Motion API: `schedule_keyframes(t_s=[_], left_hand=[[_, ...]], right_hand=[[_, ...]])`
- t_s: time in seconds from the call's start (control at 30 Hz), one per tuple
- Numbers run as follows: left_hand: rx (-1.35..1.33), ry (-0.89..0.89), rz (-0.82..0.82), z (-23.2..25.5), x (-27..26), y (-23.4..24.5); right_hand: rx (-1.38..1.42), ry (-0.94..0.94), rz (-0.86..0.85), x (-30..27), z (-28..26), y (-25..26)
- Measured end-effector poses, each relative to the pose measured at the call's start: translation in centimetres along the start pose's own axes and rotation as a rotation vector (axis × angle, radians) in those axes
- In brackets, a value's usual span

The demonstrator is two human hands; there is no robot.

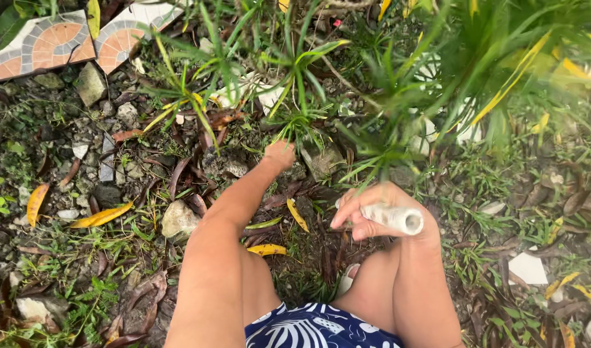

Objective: The person pulls weeds and clears debris from the soil next to a blue wall and a body of water by hand and using a white pipe to pry up the roots.

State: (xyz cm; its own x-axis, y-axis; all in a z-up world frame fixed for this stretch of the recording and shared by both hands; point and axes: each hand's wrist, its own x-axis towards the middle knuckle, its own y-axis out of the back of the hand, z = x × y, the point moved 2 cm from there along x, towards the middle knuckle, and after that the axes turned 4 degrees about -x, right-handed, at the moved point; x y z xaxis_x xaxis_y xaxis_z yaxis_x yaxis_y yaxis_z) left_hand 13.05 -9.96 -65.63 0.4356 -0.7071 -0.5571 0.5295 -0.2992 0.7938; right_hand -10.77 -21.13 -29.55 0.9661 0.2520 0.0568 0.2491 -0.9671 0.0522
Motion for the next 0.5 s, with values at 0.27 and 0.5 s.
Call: schedule_keyframes(t_s=[0.27, 0.5], left_hand=[[-0.101, -0.105, 0.074, -0.6, 4.0, -0.3], [-0.081, -0.201, -0.014, 3.2, -1.9, 4.9]], right_hand=[[-0.075, -0.135, 0.445, -1.0, 2.0, 0.1], [-0.025, -0.138, 0.607, -2.1, 1.9, 0.6]])
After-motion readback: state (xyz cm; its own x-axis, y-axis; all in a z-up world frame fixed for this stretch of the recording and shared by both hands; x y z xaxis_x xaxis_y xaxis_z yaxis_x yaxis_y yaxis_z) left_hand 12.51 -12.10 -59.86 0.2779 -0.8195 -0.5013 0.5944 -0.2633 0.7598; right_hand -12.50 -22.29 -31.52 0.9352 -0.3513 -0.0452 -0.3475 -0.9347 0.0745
